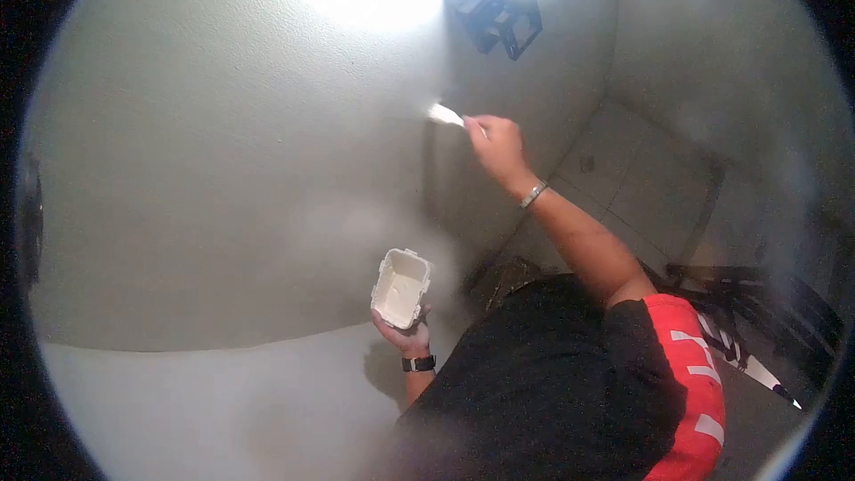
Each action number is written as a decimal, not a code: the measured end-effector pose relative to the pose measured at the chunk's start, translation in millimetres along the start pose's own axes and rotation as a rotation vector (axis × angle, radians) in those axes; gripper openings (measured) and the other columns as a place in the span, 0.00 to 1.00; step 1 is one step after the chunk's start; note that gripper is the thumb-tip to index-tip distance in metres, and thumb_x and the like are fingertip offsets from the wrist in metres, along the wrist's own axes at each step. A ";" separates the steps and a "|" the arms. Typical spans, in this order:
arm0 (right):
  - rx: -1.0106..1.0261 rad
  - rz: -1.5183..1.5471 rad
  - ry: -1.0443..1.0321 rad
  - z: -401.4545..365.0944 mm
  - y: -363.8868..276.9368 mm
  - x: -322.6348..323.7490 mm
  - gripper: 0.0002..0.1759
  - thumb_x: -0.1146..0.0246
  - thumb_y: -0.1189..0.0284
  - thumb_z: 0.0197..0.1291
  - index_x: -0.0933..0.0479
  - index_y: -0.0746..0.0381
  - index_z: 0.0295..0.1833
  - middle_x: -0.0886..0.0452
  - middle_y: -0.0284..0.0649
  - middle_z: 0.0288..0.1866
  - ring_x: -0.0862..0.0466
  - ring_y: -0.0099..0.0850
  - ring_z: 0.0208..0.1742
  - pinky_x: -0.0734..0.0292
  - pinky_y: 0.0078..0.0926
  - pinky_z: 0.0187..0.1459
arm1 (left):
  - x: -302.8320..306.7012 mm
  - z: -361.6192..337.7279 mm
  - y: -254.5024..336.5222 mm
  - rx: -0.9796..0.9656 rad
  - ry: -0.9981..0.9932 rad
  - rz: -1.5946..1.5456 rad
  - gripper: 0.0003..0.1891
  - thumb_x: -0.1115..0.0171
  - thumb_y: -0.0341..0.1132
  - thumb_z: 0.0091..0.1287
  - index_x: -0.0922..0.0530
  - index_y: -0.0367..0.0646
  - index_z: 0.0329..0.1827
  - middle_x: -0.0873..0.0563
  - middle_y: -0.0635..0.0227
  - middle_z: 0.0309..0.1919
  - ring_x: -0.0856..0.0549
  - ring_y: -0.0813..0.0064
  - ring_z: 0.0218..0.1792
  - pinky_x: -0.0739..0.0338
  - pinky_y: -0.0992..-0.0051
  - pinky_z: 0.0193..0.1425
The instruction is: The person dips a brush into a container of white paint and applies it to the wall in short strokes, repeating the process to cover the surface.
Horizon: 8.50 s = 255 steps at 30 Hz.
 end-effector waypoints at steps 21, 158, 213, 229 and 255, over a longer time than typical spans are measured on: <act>-0.084 -0.055 0.037 -49.6 67.0 -8.0 0.18 0.41 0.63 0.65 0.19 0.68 0.45 0.16 0.49 0.32 0.17 0.28 0.33 0.26 0.27 0.37 | 7.1 7.6 -4.7 -0.002 -0.071 -0.078 0.36 0.57 0.66 0.64 0.35 0.55 0.69 0.24 0.69 0.61 0.18 0.61 0.52 0.16 0.58 0.29; 1.235 -0.415 -1.006 -140.2 -119.8 -2.1 0.20 0.33 0.70 0.51 0.24 0.58 0.51 0.20 0.38 0.51 0.19 0.34 0.53 0.20 0.31 0.55 | 7.8 18.5 45.6 0.156 -0.565 -0.276 0.22 0.52 0.45 0.74 0.38 0.44 0.66 0.27 0.61 0.62 0.25 0.68 0.62 0.28 0.65 0.65; -0.166 0.926 0.206 -199.3 -50.5 7.5 0.15 0.47 0.65 0.68 0.29 0.66 0.50 0.18 0.50 0.41 0.15 0.36 0.35 0.16 0.34 0.38 | -7.3 -4.4 48.5 0.022 -0.582 -0.217 0.29 0.57 0.56 0.71 0.34 0.46 0.68 0.24 0.62 0.61 0.21 0.57 0.57 0.19 0.49 0.47; 0.350 1.085 0.408 -89.0 -206.1 30.9 0.11 0.44 0.75 0.65 0.24 0.73 0.45 0.19 0.46 0.40 0.13 0.36 0.37 0.12 0.31 0.38 | -20.3 -28.0 67.0 0.076 -0.460 -0.045 0.35 0.62 0.65 0.67 0.36 0.50 0.68 0.23 0.62 0.60 0.18 0.56 0.53 0.16 0.49 0.36; 0.394 0.915 0.389 -21.3 -184.3 20.4 0.13 0.43 0.75 0.64 0.26 0.76 0.46 0.17 0.54 0.36 0.12 0.40 0.36 0.12 0.31 0.39 | -12.9 -10.0 50.4 0.163 -0.524 -0.156 0.32 0.57 0.59 0.69 0.33 0.45 0.66 0.24 0.65 0.60 0.22 0.62 0.57 0.23 0.60 0.54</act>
Point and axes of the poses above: each hand's wrist, its own z-axis towards the middle knuckle, its own x-axis out of the back of the hand, y = z × x, the point moved 1 cm from there along z, towards the middle knuckle
